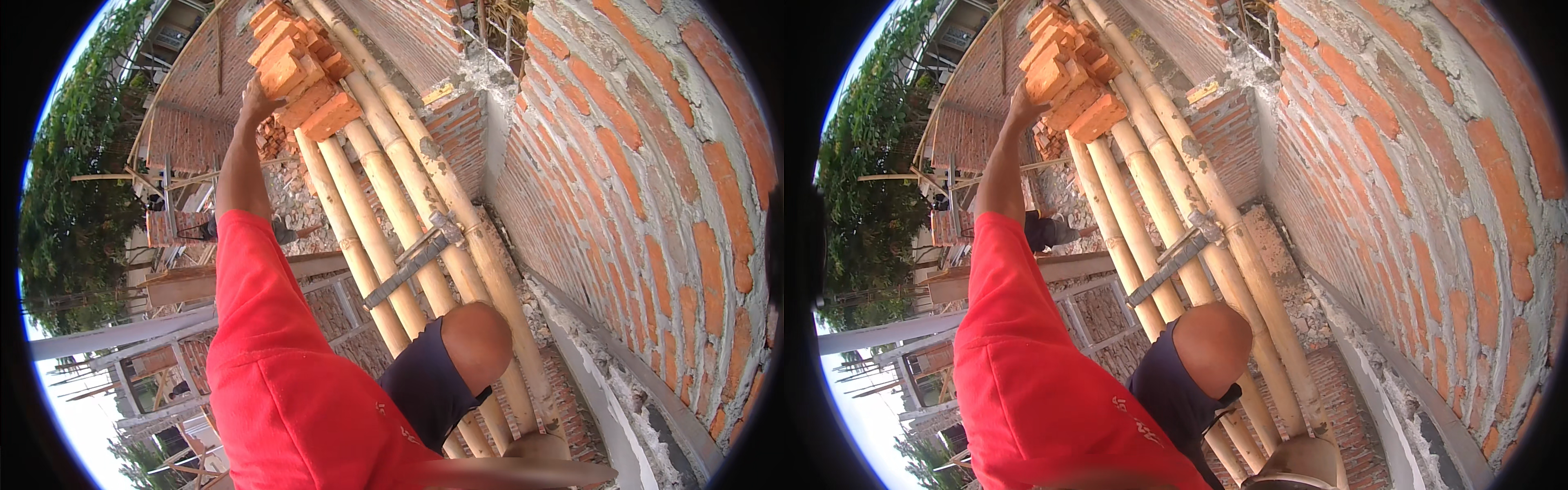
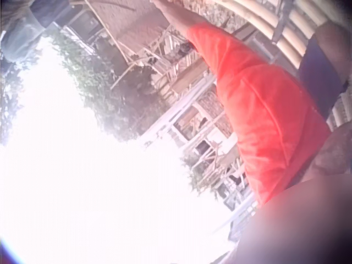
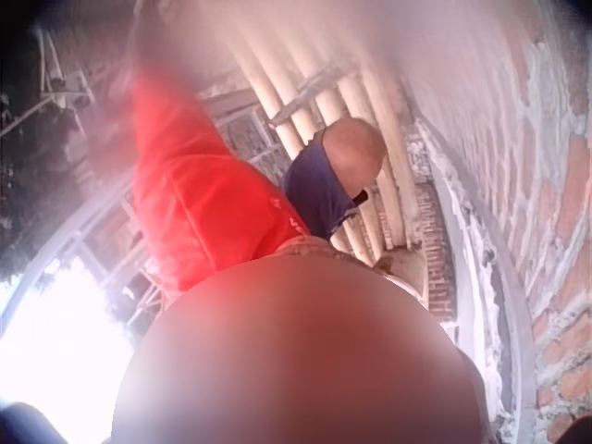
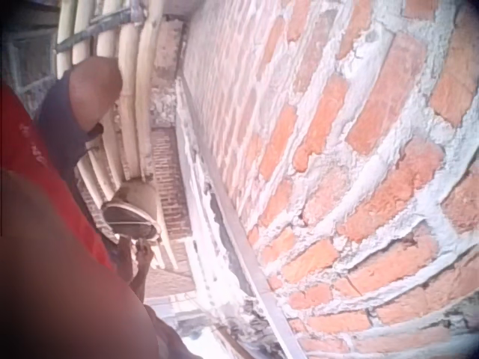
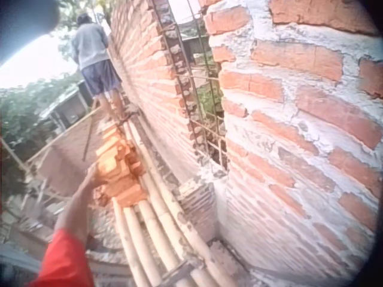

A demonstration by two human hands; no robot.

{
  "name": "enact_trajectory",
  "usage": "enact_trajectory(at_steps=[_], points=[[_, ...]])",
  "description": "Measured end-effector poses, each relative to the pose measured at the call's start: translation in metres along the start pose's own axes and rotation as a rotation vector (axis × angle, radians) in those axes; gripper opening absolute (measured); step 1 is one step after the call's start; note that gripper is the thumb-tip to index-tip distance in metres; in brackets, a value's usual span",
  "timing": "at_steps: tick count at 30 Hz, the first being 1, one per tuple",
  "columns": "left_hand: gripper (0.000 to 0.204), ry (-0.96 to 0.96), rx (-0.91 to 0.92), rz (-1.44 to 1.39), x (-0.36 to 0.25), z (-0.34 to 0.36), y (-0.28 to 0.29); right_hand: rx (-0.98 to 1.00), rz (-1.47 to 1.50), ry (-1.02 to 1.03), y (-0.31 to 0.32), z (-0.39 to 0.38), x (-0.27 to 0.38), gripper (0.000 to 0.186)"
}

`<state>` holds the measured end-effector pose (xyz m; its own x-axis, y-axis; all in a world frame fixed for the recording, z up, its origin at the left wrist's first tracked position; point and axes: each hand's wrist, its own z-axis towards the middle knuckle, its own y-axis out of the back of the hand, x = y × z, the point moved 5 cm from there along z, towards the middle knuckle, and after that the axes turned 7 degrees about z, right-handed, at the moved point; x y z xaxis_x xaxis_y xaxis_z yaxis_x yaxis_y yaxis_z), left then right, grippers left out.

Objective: The person scoops mortar from a bucket with a trowel and applies it to a brick wall under construction. The person places bricks onto the mortar and taps them into position, repeating the process to build the wall higher.

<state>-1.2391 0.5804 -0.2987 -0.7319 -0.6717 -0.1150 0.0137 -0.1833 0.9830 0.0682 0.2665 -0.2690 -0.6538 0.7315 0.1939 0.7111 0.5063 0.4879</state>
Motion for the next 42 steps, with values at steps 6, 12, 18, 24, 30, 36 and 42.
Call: enact_trajectory(at_steps=[6, 12, 18, 24, 30, 36, 42], points=[[0.095, -0.038, -0.049, 0.264, -0.011, 0.001, -0.007, 0.022, 0.193, 0.149, 0.004, -0.003, 0.021, 0.032], [0.103, -0.076, -0.175, 0.411, -0.073, -0.052, 0.012, -0.091, 0.12, 0.04, 0.001, 0.004, 0.01, 0.039], [0.106, -0.231, -0.142, 0.508, -0.125, -0.13, -0.063, -0.113, -0.083, 0.255, -0.003, 0.001, 0.022, 0.041], [0.092, -0.166, -0.088, 0.532, -0.117, -0.123, -0.141, -0.047, 0.077, -0.237, -0.01, -0.009, 0.018, 0.045], [0.087, -0.374, -0.179, 0.485, -0.116, -0.099, -0.128, -0.041, -0.002, -0.289, -0.01, -0.013, 0.032, 0.048], [0.095, -0.007, -0.379, 0.342, -0.063, -0.041, -0.057, -0.048, -0.041, -0.333, -0.007, -0.015, 0.045, 0.052], [0.077, -0.074, -0.189, 0.432, -0.052, -0.038, -0.058, -0.013, -0.091, -0.312, -0.007, -0.009, 0.043, 0.054]])
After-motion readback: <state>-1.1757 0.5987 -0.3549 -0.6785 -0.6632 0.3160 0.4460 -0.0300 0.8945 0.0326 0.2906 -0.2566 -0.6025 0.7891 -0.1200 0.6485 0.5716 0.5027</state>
